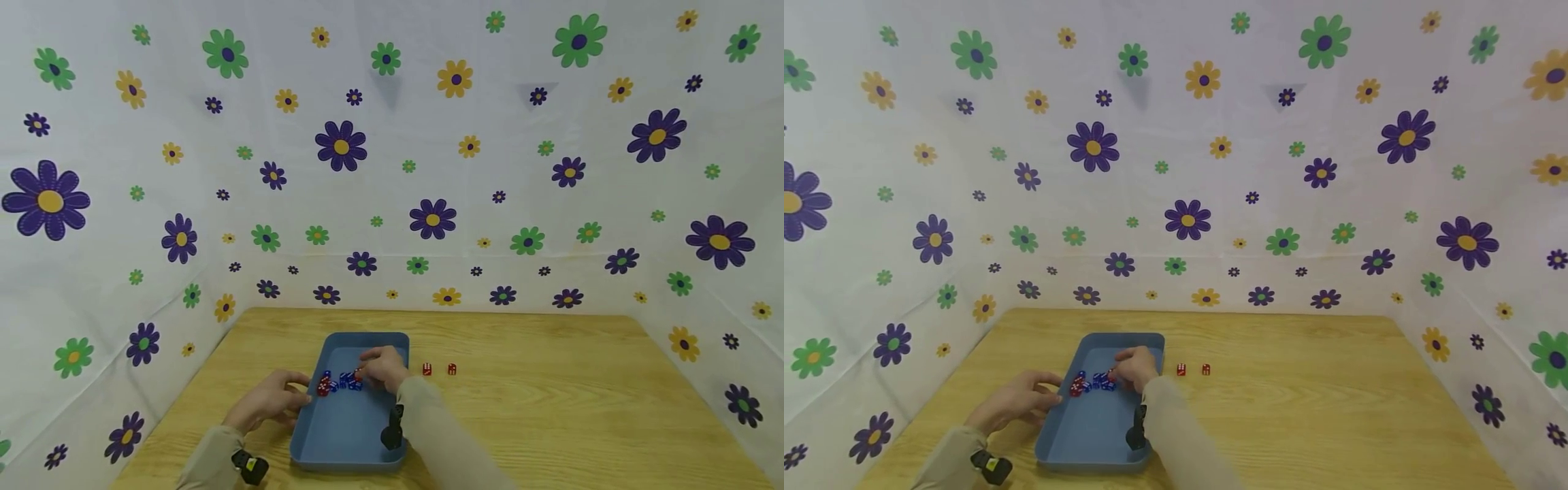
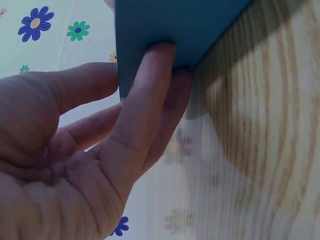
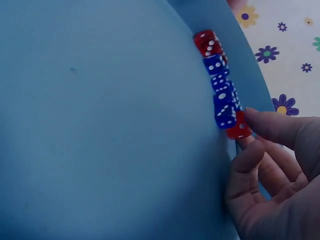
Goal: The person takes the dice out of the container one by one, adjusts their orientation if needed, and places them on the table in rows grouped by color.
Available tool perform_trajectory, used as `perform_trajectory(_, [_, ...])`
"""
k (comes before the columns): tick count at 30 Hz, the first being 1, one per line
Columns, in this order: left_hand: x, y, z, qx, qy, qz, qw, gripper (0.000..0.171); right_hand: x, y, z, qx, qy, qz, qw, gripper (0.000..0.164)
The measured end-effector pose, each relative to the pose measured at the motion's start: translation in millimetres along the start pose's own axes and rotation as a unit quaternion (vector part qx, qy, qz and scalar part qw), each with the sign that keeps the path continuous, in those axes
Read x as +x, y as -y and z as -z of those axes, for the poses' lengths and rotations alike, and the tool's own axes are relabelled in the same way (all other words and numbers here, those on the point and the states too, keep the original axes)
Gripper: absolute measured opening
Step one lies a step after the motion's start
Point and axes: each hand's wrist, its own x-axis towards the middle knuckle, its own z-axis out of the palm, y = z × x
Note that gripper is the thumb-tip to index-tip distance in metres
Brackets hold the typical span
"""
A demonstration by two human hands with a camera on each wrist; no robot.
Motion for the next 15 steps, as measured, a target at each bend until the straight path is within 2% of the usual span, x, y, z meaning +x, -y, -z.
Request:
perform_trajectory(7, [1.9, 1.0, -1.1, 0.005, -0.006, 0.007, 0.9999, 0.044, 3.0, -4.6, -2.8, -0.018, -0.03, 0.011, 0.999, 0.042])
perform_trajectory(15, [2.7, -0.6, -1.3, 0.004, -0.007, 0.013, 0.9999, 0.042, 2.3, -7.6, -2.6, -0.017, -0.031, 0.016, 0.999, 0.042])
